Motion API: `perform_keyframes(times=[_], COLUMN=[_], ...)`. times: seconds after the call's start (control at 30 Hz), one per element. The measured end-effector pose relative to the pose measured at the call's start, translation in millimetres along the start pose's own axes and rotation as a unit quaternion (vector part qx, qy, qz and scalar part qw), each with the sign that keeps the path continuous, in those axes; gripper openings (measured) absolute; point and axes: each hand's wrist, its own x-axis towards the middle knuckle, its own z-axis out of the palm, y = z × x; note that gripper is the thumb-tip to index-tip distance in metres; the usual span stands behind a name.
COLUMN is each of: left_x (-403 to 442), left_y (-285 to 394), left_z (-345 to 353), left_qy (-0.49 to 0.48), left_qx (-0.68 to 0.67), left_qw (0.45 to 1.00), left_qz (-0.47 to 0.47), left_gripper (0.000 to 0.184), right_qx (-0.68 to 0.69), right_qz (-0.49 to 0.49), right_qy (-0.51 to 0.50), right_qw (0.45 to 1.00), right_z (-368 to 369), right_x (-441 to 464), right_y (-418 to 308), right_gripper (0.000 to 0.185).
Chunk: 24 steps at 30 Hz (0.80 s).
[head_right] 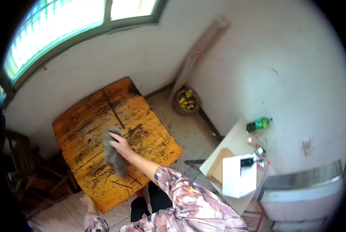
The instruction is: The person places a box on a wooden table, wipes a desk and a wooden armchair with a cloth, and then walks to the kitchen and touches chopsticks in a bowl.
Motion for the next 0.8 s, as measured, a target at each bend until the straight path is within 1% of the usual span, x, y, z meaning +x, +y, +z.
perform_keyframes(times=[0.03,0.07,0.1,0.13,0.17,0.2,0.23,0.27,0.3,0.33,0.37,0.4,0.43,0.5,0.53,0.57,0.6,0.63,0.67,0.7,0.73,0.77,0.8], left_x=[8,18,-57,-69,-82,-104,-114,-124,-129,-136,-143,-153,-161,-175,-183,-190,-194,-191,-183,-177,-174,-185,-204], left_y=[25,46,33,39,46,54,53,54,52,50,47,42,36,23,18,15,13,9,2,-2,-3,9,25], left_z=[-12,-21,-26,-30,-32,-39,-39,-38,-38,-36,-34,-33,-34,-32,-32,-32,-32,-28,-21,-14,-8,-5,2], left_qy=[0.032,0.064,0.054,0.066,0.078,0.050,0.043,0.037,0.033,-0.002,-0.037,-0.056,-0.074,-0.074,-0.076,-0.096,-0.114,-0.113,-0.176,-0.236,-0.245,-0.241,-0.269], left_qx=[0.027,0.053,0.062,0.087,0.107,0.105,0.111,0.122,0.132,0.137,0.143,0.141,0.140,0.199,0.201,0.237,0.273,0.277,0.269,0.259,0.222,0.223,0.234], left_qw=[0.999,0.996,0.995,0.983,0.965,0.958,0.952,0.933,0.911,0.906,0.900,0.892,0.883,0.867,0.861,0.851,0.840,0.836,0.843,0.847,0.836,0.832,0.823], left_qz=[0.017,0.037,0.062,0.145,0.228,0.261,0.282,0.336,0.389,0.400,0.410,0.426,0.441,0.451,0.460,0.459,0.455,0.461,0.431,0.401,0.439,0.448,0.442], left_gripper=[0.051,0.049,0.049,0.050,0.050,0.052,0.052,0.052,0.052,0.051,0.050,0.050,0.050,0.051,0.051,0.047,0.045,0.045,0.041,0.037,0.030,0.030,0.029], right_qx=[0.007,-0.038,-0.090,-0.154,-0.237,-0.221,-0.203,-0.281,-0.276,-0.277,-0.329,-0.369,-0.372,-0.400,-0.318,-0.164,-0.064,0.011,0.095,0.124,0.146,0.144,0.142], right_qz=[-0.013,-0.090,-0.163,-0.170,-0.201,-0.175,-0.149,-0.156,-0.079,-0.100,-0.083,-0.023,0.046,0.169,0.223,0.257,0.266,0.294,0.295,0.277,0.247,0.201,0.151], right_qy=[0.019,0.033,0.051,0.065,0.098,0.096,0.093,0.078,0.074,0.122,0.131,0.165,0.181,0.176,0.222,0.294,0.365,0.419,0.502,0.578,0.632,0.684,0.735], right_qw=[1.000,0.995,0.981,0.971,0.945,0.955,0.963,0.944,0.955,0.948,0.931,0.914,0.909,0.883,0.894,0.906,0.890,0.859,0.807,0.758,0.720,0.686,0.645], right_z=[2,16,-10,-9,-10,-18,-24,-37,-47,-56,-77,-90,-98,-123,-137,-142,-152,-156,-160,-156,-161,-176,-191], right_x=[4,27,-39,-58,-78,-97,-117,-142,-172,-205,-239,-279,-323,-411,-455,-500,-542,-581,-614,-642,-664,-692,-715], right_y=[0,1,-39,-66,-83,-85,-82,-78,-68,-53,-24,1,12,33,54,51,55,43,37,25,23,34,45], right_gripper=[0.060,0.060,0.059,0.057,0.050,0.040,0.031,0.015,0.008,0.010,0.016,0.023,0.025,0.029,0.027,0.026,0.026,0.027,0.025,0.022,0.019,0.023,0.027])
